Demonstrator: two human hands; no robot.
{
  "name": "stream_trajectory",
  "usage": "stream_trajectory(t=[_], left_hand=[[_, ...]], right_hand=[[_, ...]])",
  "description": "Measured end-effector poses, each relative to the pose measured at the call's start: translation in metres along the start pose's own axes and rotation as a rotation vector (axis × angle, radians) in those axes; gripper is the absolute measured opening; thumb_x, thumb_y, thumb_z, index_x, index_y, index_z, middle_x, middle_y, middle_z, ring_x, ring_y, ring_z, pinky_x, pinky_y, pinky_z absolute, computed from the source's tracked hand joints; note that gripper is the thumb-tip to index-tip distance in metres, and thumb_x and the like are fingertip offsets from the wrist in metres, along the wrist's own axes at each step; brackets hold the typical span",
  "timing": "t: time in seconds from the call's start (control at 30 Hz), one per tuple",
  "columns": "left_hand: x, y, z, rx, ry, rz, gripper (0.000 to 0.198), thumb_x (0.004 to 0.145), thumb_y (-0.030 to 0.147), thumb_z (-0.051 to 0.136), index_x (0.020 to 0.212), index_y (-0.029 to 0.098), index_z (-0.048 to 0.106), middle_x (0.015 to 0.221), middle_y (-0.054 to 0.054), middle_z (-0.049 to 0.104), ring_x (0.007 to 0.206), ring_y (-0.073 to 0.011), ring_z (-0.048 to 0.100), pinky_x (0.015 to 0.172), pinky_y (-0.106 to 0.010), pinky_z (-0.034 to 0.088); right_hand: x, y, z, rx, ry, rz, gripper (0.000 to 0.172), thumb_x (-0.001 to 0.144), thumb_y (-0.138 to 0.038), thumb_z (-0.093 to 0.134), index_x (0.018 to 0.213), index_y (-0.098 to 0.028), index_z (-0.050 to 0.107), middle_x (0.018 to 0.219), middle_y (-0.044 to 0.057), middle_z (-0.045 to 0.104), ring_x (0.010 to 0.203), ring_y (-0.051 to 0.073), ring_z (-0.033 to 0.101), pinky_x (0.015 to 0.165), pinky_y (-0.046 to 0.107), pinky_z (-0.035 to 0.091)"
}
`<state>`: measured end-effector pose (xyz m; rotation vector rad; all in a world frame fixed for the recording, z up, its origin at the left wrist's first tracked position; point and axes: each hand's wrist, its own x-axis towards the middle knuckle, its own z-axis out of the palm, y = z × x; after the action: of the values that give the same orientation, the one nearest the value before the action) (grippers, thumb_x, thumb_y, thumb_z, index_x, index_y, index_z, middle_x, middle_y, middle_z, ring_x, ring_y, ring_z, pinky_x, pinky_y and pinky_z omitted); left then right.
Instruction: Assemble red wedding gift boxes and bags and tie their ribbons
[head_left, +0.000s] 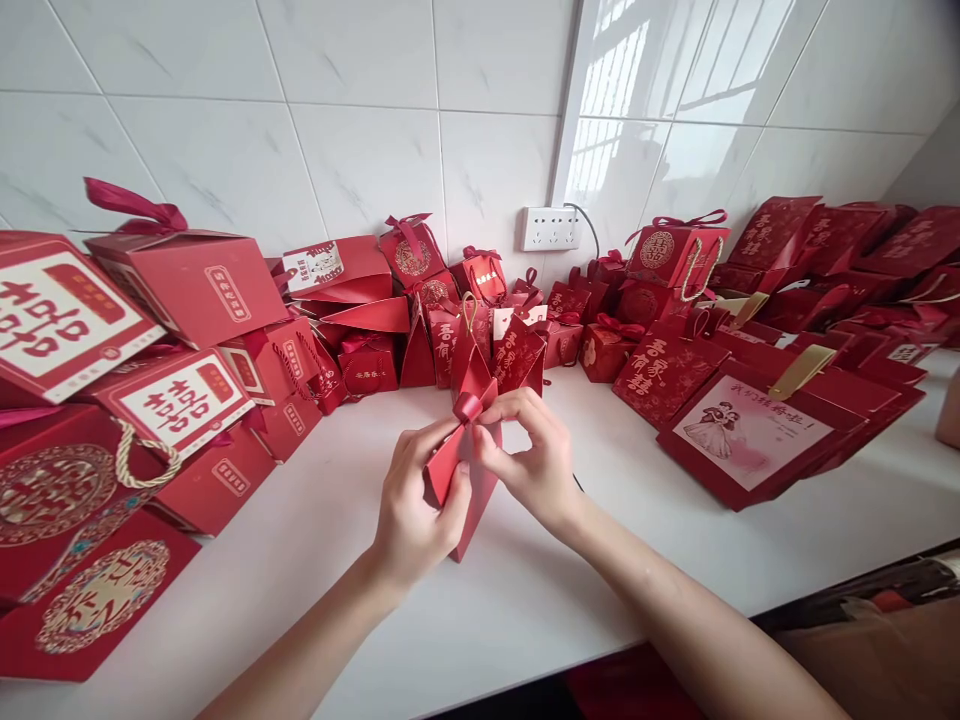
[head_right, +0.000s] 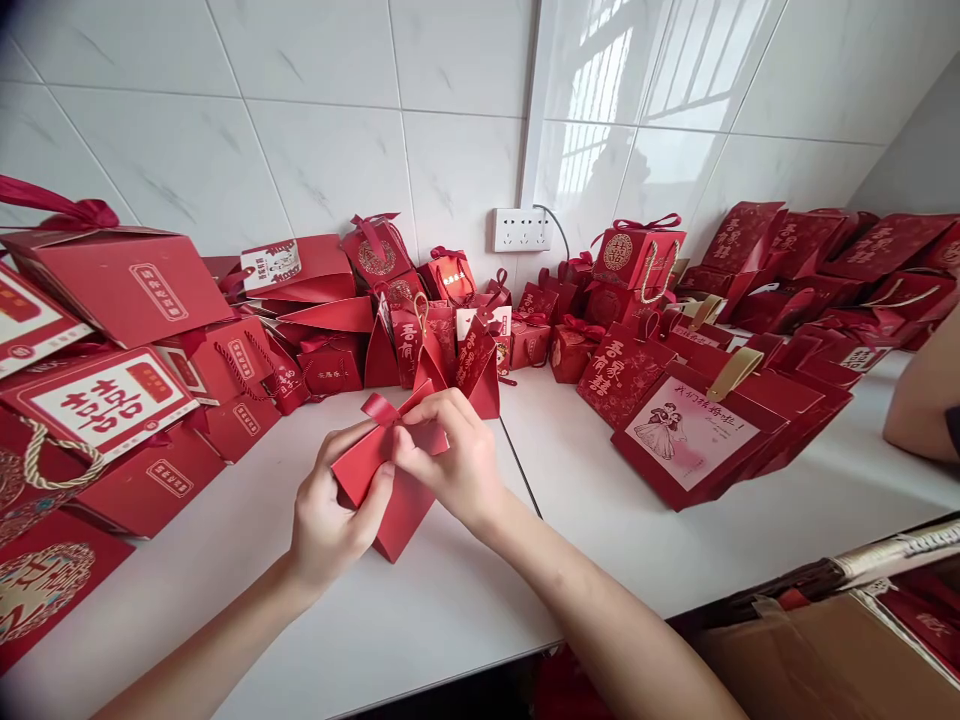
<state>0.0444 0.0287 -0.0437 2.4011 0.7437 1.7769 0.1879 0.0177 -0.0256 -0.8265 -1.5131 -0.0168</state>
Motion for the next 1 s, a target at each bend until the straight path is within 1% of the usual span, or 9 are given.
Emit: stream_trajectory(t=[0.1, 0.17, 0.23, 0.43, 0.57, 0.77, 0.9, 0.93, 1.0], left_hand=[[-0.0002, -0.0005, -0.0006, -0.006, -0.003, 0.003, 0.040, 0.084, 0.006, 0.055, 0.122, 0.018, 0.053, 0.104, -0.006, 0.065, 0.088, -0.0158, 0.062, 0.077, -0.027, 0.055], [-0.0002, -0.0010, -0.0008, -0.007, -0.002, 0.004, 0.040, 0.084, 0.006, 0.055, 0.122, 0.018, 0.052, 0.104, -0.006, 0.065, 0.088, -0.0156, 0.062, 0.077, -0.027, 0.055], [-0.0002, -0.0014, -0.0009, -0.009, 0.000, -0.005, 0.040, 0.084, 0.006, 0.055, 0.122, 0.018, 0.052, 0.105, -0.006, 0.065, 0.089, -0.0163, 0.063, 0.078, -0.028, 0.055], [0.0003, -0.0010, -0.0012, -0.009, -0.002, -0.016, 0.041, 0.084, 0.008, 0.055, 0.123, 0.021, 0.052, 0.104, -0.006, 0.065, 0.088, -0.0172, 0.064, 0.075, -0.029, 0.056], [0.0009, -0.0005, -0.0014, 0.004, -0.002, -0.007, 0.040, 0.084, 0.008, 0.054, 0.122, 0.021, 0.052, 0.104, -0.006, 0.066, 0.087, -0.0174, 0.063, 0.074, -0.030, 0.056], [0.0022, 0.0006, -0.0018, 0.013, -0.006, 0.010, 0.039, 0.085, 0.009, 0.054, 0.121, 0.020, 0.051, 0.103, -0.006, 0.066, 0.087, -0.0166, 0.062, 0.075, -0.028, 0.055], [0.0020, 0.0005, -0.0019, 0.005, -0.013, 0.003, 0.038, 0.085, 0.009, 0.053, 0.121, 0.020, 0.052, 0.102, -0.006, 0.066, 0.087, -0.0166, 0.062, 0.076, -0.028, 0.055], [0.0018, 0.0006, -0.0019, 0.004, -0.015, 0.004, 0.038, 0.085, 0.009, 0.053, 0.121, 0.020, 0.052, 0.102, -0.006, 0.066, 0.088, -0.0169, 0.063, 0.076, -0.028, 0.055], [0.0016, 0.0010, -0.0020, 0.002, -0.016, 0.002, 0.038, 0.085, 0.009, 0.053, 0.121, 0.021, 0.051, 0.103, -0.006, 0.066, 0.089, -0.0178, 0.063, 0.077, -0.030, 0.056]], right_hand=[[0.0002, -0.0005, -0.0001, 0.015, -0.045, 0.008, 0.012, 0.088, -0.019, 0.059, 0.078, -0.022, 0.054, 0.076, 0.000, 0.060, 0.069, 0.013, 0.059, 0.064, 0.026, 0.051], [0.0002, -0.0005, 0.0003, 0.029, -0.052, 0.024, 0.009, 0.087, -0.021, 0.060, 0.083, -0.022, 0.052, 0.078, 0.000, 0.059, 0.071, 0.013, 0.058, 0.065, 0.027, 0.052], [0.0003, -0.0003, 0.0005, 0.030, -0.044, 0.048, 0.010, 0.085, -0.023, 0.061, 0.086, -0.022, 0.051, 0.081, 0.001, 0.058, 0.071, 0.014, 0.058, 0.065, 0.027, 0.053], [0.0008, -0.0020, -0.0009, 0.020, -0.084, 0.053, 0.009, 0.084, -0.023, 0.065, 0.085, -0.022, 0.056, 0.079, 0.001, 0.058, 0.071, 0.014, 0.057, 0.064, 0.027, 0.053], [0.0000, -0.0033, -0.0012, 0.072, -0.059, 0.085, 0.006, 0.087, -0.018, 0.061, 0.083, -0.021, 0.058, 0.078, 0.000, 0.058, 0.066, 0.011, 0.056, 0.061, 0.026, 0.052], [-0.0004, -0.0014, -0.0001, 0.064, -0.044, 0.022, 0.013, 0.088, -0.011, 0.059, 0.080, -0.021, 0.057, 0.075, -0.001, 0.058, 0.066, 0.011, 0.055, 0.060, 0.024, 0.049], [-0.0003, -0.0004, 0.0003, 0.021, -0.050, -0.010, 0.015, 0.089, -0.013, 0.057, 0.077, -0.021, 0.054, 0.073, -0.001, 0.057, 0.067, 0.012, 0.056, 0.059, 0.024, 0.048], [-0.0002, -0.0005, 0.0001, 0.024, -0.053, -0.003, 0.014, 0.090, -0.014, 0.056, 0.077, -0.021, 0.054, 0.073, -0.001, 0.057, 0.066, 0.012, 0.056, 0.058, 0.025, 0.049], [0.0002, -0.0017, -0.0008, 0.056, -0.063, 0.046, 0.007, 0.089, -0.019, 0.058, 0.084, -0.022, 0.054, 0.077, 0.000, 0.058, 0.065, 0.012, 0.057, 0.059, 0.026, 0.051]])
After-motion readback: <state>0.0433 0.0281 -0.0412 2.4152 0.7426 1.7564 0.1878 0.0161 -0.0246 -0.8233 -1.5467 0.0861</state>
